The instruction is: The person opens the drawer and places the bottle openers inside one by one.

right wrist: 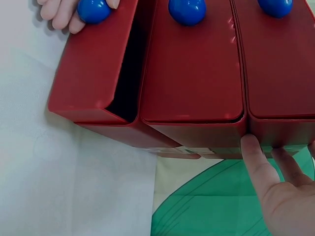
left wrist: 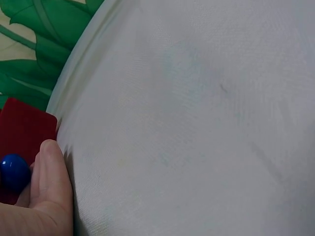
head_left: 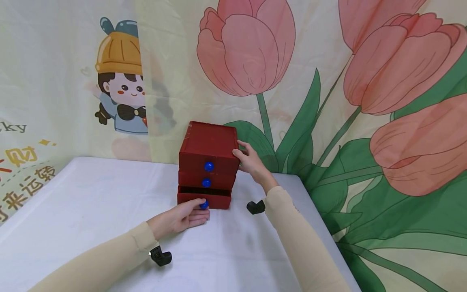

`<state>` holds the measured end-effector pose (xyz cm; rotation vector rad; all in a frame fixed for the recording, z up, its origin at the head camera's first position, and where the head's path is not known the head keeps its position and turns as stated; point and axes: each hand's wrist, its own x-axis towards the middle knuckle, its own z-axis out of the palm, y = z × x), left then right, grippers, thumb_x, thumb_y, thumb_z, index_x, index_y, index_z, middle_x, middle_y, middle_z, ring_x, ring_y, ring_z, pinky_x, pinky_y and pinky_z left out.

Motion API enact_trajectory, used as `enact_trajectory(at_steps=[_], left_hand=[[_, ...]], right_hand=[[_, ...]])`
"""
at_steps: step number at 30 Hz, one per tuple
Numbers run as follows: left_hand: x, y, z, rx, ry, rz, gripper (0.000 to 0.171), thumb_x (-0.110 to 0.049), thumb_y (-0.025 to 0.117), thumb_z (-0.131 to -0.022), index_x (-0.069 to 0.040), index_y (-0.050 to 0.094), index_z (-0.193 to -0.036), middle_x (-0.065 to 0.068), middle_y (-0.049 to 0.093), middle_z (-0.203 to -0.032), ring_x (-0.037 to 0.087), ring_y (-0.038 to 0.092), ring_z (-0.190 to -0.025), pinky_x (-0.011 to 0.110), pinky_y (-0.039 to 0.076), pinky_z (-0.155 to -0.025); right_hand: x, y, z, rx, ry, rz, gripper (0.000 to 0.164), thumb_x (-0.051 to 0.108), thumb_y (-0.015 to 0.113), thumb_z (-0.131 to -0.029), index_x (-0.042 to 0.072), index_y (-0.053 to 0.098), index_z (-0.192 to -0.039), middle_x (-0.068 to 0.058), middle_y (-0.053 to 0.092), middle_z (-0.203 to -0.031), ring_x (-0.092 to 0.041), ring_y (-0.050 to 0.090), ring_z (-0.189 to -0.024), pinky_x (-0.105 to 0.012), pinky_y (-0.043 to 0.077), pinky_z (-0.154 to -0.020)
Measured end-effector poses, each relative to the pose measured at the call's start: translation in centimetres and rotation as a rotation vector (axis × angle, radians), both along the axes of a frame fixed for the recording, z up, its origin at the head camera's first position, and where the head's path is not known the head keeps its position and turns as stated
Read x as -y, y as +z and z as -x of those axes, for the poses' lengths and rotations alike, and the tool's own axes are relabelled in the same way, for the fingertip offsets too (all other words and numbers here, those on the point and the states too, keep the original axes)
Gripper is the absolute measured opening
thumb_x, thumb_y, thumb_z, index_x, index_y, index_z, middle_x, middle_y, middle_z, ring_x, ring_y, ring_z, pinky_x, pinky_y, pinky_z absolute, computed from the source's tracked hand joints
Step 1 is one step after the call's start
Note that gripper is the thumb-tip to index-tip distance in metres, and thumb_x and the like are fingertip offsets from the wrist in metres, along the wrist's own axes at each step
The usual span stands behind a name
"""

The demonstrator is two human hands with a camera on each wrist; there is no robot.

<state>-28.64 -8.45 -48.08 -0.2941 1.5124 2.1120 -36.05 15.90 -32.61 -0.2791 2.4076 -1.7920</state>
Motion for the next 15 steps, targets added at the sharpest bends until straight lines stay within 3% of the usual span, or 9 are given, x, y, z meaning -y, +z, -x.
enact_trajectory(at_steps=[15], left_hand=[[-0.1,0.1,1.9,-0.009,0.003,0.016,0.054,-0.033,0.063,-0.108,0.011,0.056,-0.139,0.03,0.066,-0.137,0.039,0.071,-0.122,0.047,0.056,-0.105]], right_hand=[[-0.1,-0.1,0.1,0.002,0.002,0.005,0.065,0.037,0.057,-0.111,0.028,0.028,-0.168,-0.012,0.041,-0.163,-0.034,0.051,-0.145,-0.054,0.05,-0.113]])
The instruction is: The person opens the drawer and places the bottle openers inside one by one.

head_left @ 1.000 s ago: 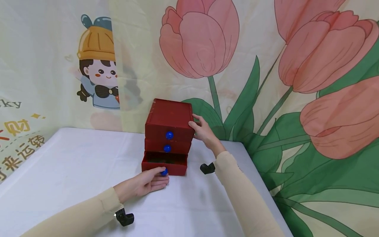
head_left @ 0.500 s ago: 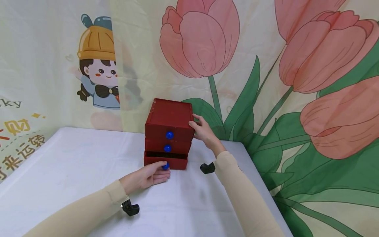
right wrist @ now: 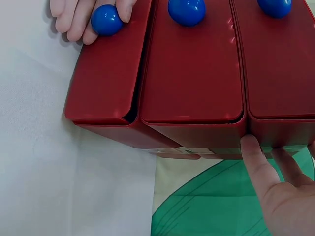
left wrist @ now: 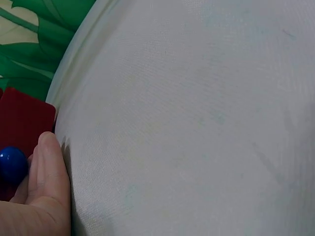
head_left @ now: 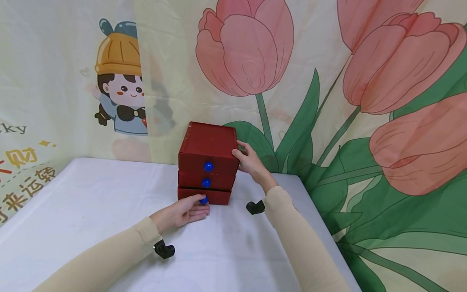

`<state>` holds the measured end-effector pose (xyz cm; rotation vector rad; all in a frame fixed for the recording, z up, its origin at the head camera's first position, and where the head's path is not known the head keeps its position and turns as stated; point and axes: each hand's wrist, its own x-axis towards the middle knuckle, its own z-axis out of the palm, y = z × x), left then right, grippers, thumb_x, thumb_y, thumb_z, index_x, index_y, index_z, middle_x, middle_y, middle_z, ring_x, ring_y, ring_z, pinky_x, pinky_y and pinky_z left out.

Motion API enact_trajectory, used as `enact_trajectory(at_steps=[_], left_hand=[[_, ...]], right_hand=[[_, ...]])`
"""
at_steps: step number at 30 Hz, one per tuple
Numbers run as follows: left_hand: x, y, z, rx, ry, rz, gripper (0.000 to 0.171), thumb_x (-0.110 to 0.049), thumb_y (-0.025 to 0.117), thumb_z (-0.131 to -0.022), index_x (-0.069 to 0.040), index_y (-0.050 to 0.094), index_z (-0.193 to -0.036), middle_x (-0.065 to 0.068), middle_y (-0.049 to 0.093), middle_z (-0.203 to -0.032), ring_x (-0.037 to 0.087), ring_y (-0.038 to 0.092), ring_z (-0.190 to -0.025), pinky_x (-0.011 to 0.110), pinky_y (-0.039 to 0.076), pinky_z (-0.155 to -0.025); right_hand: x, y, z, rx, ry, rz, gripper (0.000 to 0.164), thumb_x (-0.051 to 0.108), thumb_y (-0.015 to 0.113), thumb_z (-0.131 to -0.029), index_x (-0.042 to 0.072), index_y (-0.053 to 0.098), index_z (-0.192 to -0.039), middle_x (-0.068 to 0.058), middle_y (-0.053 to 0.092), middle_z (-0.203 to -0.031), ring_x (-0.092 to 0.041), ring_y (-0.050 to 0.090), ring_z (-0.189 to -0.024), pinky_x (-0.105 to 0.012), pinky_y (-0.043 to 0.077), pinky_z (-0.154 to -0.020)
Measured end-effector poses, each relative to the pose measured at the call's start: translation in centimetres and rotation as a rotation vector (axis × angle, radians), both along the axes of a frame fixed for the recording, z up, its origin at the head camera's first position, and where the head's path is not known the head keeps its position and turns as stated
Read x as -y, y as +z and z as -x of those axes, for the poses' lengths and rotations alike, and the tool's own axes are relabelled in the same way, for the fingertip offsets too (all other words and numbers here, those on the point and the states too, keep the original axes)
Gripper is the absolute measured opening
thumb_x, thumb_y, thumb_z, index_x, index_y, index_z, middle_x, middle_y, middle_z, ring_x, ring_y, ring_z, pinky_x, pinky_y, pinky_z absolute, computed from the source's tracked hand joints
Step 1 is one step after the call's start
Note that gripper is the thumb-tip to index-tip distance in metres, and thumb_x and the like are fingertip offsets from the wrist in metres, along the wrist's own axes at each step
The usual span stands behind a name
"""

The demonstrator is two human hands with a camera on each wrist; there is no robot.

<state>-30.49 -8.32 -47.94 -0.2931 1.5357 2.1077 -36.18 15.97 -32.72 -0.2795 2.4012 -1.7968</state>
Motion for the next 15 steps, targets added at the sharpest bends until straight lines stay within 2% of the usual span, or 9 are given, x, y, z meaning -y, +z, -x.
enact_trajectory(at_steps=[10,15], left_hand=[[-0.03,0.03,0.91,0.016,0.012,-0.004,0.055,-0.032,0.064,-0.107,0.012,0.055,-0.14,0.03,0.067,-0.136,0.037,0.072,-0.119,0.046,0.057,-0.105],[0.01,-0.03,1.09,0.016,0.006,-0.008,0.056,-0.031,0.063,-0.108,0.012,0.054,-0.141,0.029,0.067,-0.137,0.038,0.069,-0.125,0.046,0.055,-0.108]], right_hand=[[0.06,0.01,0.03,0.006,-0.012,-0.006,0.064,0.036,0.057,-0.11,0.028,0.029,-0.168,-0.012,0.041,-0.162,-0.034,0.05,-0.145,-0.054,0.05,-0.114],[0.12,0.0,0.0,0.004,-0.015,-0.006,0.064,0.036,0.057,-0.111,0.028,0.029,-0.168,-0.013,0.042,-0.162,-0.035,0.05,-0.144,-0.054,0.05,-0.114]])
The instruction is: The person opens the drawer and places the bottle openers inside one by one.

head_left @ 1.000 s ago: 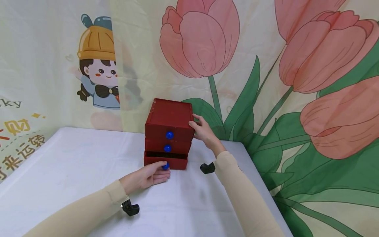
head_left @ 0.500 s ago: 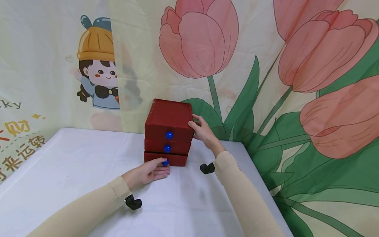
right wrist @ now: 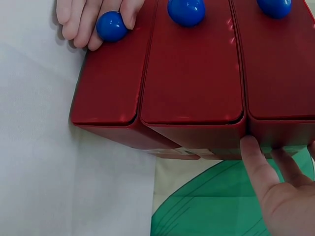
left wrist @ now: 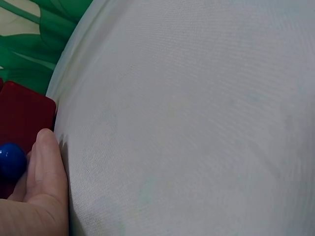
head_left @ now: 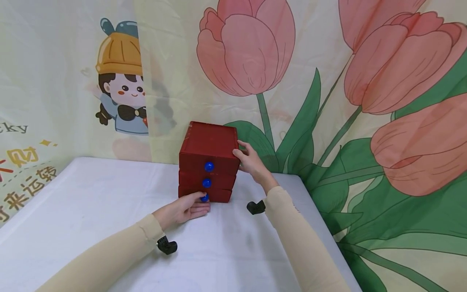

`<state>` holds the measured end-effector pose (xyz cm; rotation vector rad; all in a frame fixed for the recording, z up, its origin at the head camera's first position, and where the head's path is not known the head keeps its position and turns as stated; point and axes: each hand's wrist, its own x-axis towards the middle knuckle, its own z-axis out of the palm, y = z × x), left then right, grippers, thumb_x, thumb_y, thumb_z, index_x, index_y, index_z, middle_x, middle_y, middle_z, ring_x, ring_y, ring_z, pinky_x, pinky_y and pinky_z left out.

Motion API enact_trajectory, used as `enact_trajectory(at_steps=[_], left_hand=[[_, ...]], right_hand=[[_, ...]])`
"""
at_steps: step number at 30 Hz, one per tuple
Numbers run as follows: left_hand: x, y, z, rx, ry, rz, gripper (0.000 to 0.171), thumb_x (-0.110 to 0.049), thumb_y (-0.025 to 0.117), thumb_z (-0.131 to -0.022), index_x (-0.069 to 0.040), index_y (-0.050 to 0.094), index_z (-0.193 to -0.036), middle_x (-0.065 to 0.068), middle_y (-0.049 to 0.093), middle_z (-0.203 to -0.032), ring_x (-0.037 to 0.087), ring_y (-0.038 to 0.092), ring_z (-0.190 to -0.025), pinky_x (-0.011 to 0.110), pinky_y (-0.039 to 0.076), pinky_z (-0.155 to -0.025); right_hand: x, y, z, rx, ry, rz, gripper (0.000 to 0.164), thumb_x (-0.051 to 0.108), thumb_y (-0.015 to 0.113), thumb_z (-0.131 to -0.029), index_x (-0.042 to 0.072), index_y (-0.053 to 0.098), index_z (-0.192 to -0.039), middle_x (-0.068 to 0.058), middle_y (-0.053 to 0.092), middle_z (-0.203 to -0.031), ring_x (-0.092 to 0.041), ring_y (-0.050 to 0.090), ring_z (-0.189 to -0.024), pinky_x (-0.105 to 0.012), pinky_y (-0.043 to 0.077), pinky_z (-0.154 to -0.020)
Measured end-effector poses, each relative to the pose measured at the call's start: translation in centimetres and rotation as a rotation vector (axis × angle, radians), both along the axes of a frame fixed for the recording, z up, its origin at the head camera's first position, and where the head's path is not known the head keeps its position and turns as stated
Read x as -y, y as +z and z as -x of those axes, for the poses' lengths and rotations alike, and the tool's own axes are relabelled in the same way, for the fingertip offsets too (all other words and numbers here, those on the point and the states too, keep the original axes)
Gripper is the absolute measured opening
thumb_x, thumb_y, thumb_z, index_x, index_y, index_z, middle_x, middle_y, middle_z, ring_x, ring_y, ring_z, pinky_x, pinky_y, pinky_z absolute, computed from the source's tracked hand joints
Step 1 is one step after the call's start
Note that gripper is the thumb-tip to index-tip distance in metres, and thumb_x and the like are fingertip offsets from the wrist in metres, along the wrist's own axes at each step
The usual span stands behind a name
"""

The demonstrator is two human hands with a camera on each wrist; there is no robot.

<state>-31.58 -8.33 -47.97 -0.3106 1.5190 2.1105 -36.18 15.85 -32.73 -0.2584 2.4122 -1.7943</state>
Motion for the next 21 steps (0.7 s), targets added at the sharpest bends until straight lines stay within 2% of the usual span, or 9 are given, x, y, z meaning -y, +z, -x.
enact_trajectory(at_steps=[5,14,18,21], left_hand=[[-0.16,0.09,0.05,-0.001,0.013,-0.009,0.056,-0.031,0.064,-0.108,0.013,0.054,-0.141,0.029,0.068,-0.135,0.039,0.069,-0.126,0.046,0.054,-0.108],[-0.2,-0.34,0.06,-0.008,0.015,-0.033,0.057,-0.032,0.061,-0.11,0.011,0.051,-0.145,0.031,0.063,-0.141,0.041,0.067,-0.128,0.047,0.054,-0.109],[0.0,-0.43,-0.22,-0.019,-0.015,-0.018,0.059,-0.034,0.058,-0.111,0.012,0.049,-0.147,0.032,0.061,-0.143,0.041,0.068,-0.126,0.049,0.054,-0.109],[0.3,-0.24,-0.66,-0.048,-0.075,0.013,0.062,-0.035,0.056,-0.112,0.014,0.048,-0.148,0.032,0.061,-0.143,0.039,0.068,-0.126,0.047,0.054,-0.108]], right_hand=[[0.01,0.09,-0.11,-0.004,0.001,-0.004,0.065,0.036,0.057,-0.11,0.028,0.028,-0.168,-0.012,0.042,-0.161,-0.034,0.05,-0.145,-0.054,0.05,-0.113],[0.28,0.17,-0.38,-0.007,0.015,-0.017,0.066,0.038,0.055,-0.111,0.027,0.026,-0.169,-0.014,0.04,-0.163,-0.035,0.049,-0.146,-0.054,0.05,-0.114],[0.06,0.05,-0.54,-0.002,0.05,-0.008,0.067,0.043,0.05,-0.113,0.028,0.022,-0.171,-0.014,0.042,-0.161,-0.037,0.053,-0.143,-0.055,0.049,-0.114],[-0.49,-0.01,-0.79,0.008,0.074,0.007,0.066,0.046,0.044,-0.114,0.028,0.018,-0.172,-0.013,0.041,-0.163,-0.039,0.053,-0.141,-0.056,0.049,-0.114]])
